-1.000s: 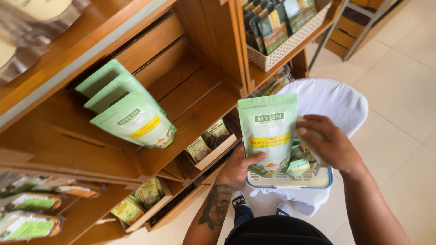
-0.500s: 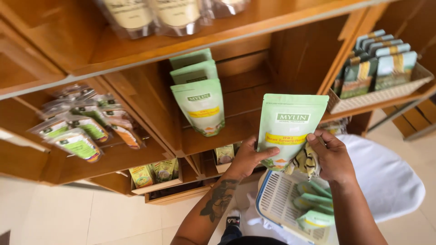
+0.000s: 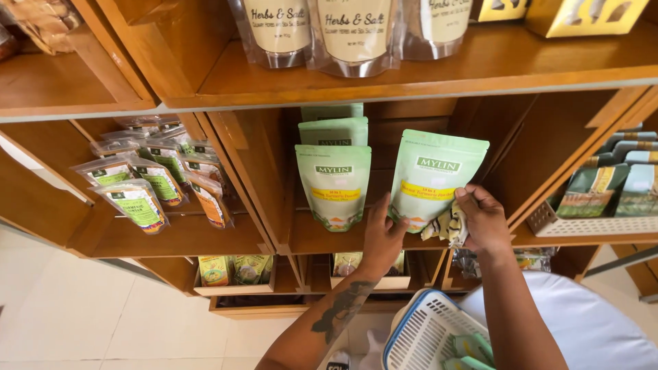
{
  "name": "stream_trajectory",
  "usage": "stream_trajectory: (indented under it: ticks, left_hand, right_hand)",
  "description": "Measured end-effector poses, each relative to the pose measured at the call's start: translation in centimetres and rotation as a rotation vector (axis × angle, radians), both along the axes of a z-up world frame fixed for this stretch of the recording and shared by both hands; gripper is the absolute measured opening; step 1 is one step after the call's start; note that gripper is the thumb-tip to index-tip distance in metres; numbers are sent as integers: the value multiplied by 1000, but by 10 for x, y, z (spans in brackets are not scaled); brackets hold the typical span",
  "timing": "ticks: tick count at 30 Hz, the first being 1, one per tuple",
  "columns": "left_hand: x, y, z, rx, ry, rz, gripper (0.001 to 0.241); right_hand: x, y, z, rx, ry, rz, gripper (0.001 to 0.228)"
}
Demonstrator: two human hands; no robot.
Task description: The recorder is wiping down product pouches and cleaning the wooden shelves in a store before organizing the items.
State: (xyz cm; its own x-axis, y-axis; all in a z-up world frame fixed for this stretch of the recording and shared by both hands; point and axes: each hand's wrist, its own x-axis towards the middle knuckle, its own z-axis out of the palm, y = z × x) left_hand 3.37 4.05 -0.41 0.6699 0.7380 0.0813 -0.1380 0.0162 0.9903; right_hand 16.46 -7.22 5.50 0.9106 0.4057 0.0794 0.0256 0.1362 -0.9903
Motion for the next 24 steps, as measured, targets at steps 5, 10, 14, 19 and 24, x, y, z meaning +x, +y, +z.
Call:
stream_trajectory:
  ticks: [5, 10, 14, 19, 24]
  left_hand:
    - [26, 7, -5, 154, -1, 58, 83]
    - [57, 28, -41, 117, -13, 109, 85]
    - [75, 42, -56, 91, 12, 136, 84]
    - [90, 51, -59, 71, 21, 136, 81]
    - [97, 59, -54, 39, 50, 137, 82]
  right_hand:
    - [34, 37, -25, 31, 6, 31, 13]
    - [49, 63, -38, 7, -5, 65, 14]
    - [62, 80, -48, 7, 11, 57, 15]
    - [79, 96, -62, 21, 9, 45, 16]
    - [90, 111, -69, 56, 23, 33, 15]
